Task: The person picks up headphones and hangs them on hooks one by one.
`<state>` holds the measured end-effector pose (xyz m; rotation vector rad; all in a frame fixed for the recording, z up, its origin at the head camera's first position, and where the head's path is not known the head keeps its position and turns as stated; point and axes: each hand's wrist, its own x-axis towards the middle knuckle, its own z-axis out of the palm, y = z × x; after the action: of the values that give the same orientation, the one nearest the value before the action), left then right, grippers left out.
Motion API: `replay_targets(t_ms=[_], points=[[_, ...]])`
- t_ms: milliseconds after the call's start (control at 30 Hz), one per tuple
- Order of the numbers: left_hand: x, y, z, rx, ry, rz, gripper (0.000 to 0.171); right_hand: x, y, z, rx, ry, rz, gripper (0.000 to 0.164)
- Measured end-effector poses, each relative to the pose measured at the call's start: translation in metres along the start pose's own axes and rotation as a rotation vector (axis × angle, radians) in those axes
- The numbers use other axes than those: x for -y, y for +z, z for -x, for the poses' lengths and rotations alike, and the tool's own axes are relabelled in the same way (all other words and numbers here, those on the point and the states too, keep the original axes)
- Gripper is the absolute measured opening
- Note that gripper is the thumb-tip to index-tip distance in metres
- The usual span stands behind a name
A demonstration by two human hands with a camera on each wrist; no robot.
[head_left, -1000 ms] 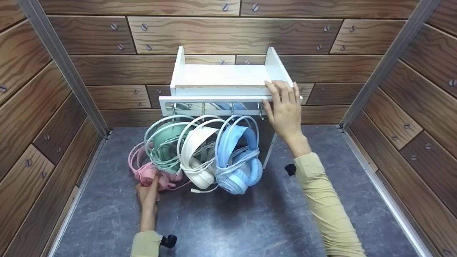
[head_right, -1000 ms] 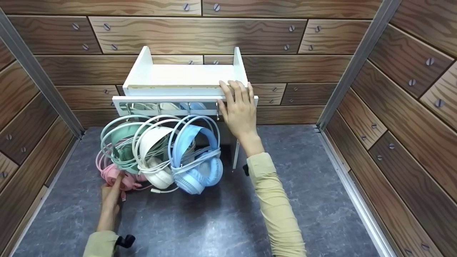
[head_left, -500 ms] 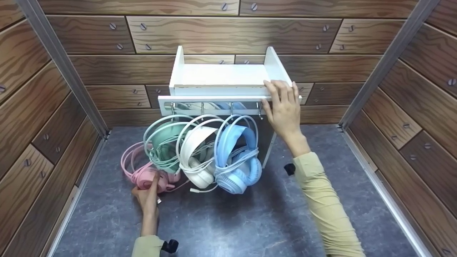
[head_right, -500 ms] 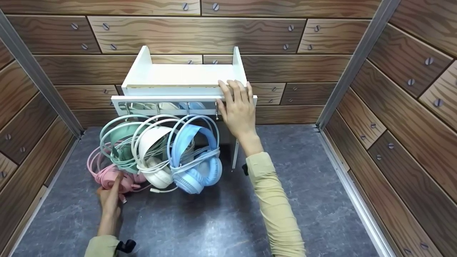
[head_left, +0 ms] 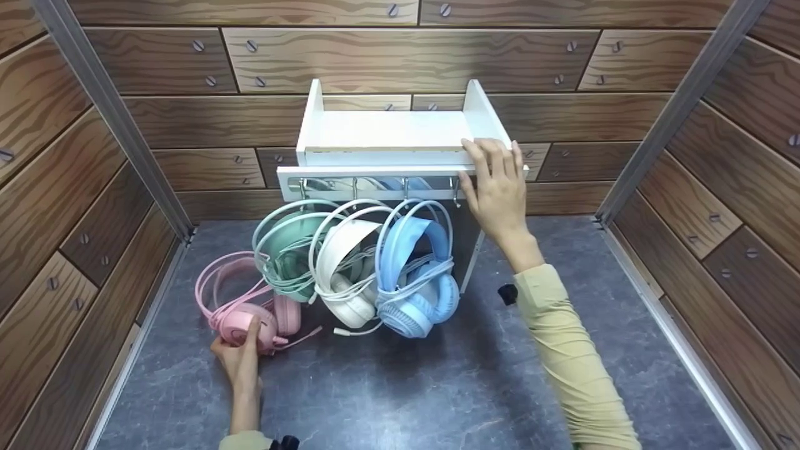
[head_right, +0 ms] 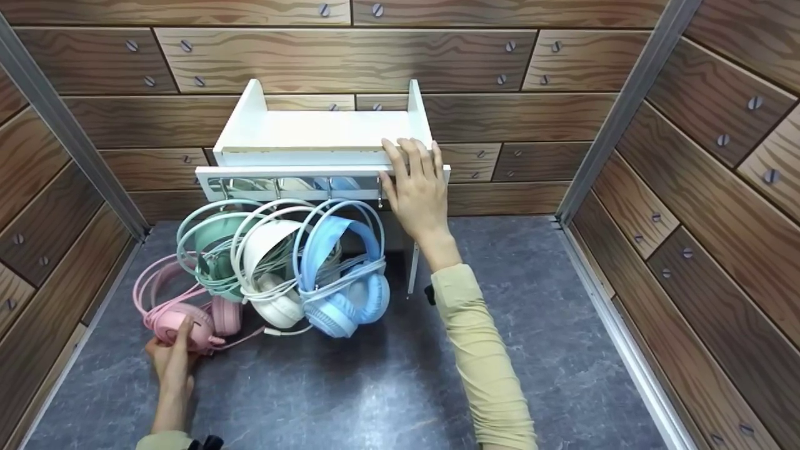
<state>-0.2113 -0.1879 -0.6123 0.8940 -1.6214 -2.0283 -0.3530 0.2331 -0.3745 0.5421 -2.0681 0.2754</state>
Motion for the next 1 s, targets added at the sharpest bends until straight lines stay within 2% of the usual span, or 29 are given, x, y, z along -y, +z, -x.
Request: replay_targets(t_ms=[200,400,700,867,1000], points=[[-0.005,-0.009,0.005,-0.040,0.006,0.096,0.077,0.001,0.001,-0.001,-0.001,0.002,-0.010,0.048],[-0.011,-0.015,0.014,-0.029,-0.004,0.284,0.067,0.001,0.000,-0.001,0.002,0.002,0.003,0.048],[-0.009,-0.023,0.027,-0.058,0.132,0.317,0.047,0.001,0.000,-0.001,0.007,0.003,0.004,0.049],[-0.009,-0.028,0.032,-0.060,0.179,0.331,0.047,0.000,-0.001,0.000,0.005,0.005,-0.002,0.049],[-0.010,-0.033,0.037,-0.054,0.200,0.393,0.046,0.000,-0.001,0.000,0.003,0.000,-0.003,0.048]])
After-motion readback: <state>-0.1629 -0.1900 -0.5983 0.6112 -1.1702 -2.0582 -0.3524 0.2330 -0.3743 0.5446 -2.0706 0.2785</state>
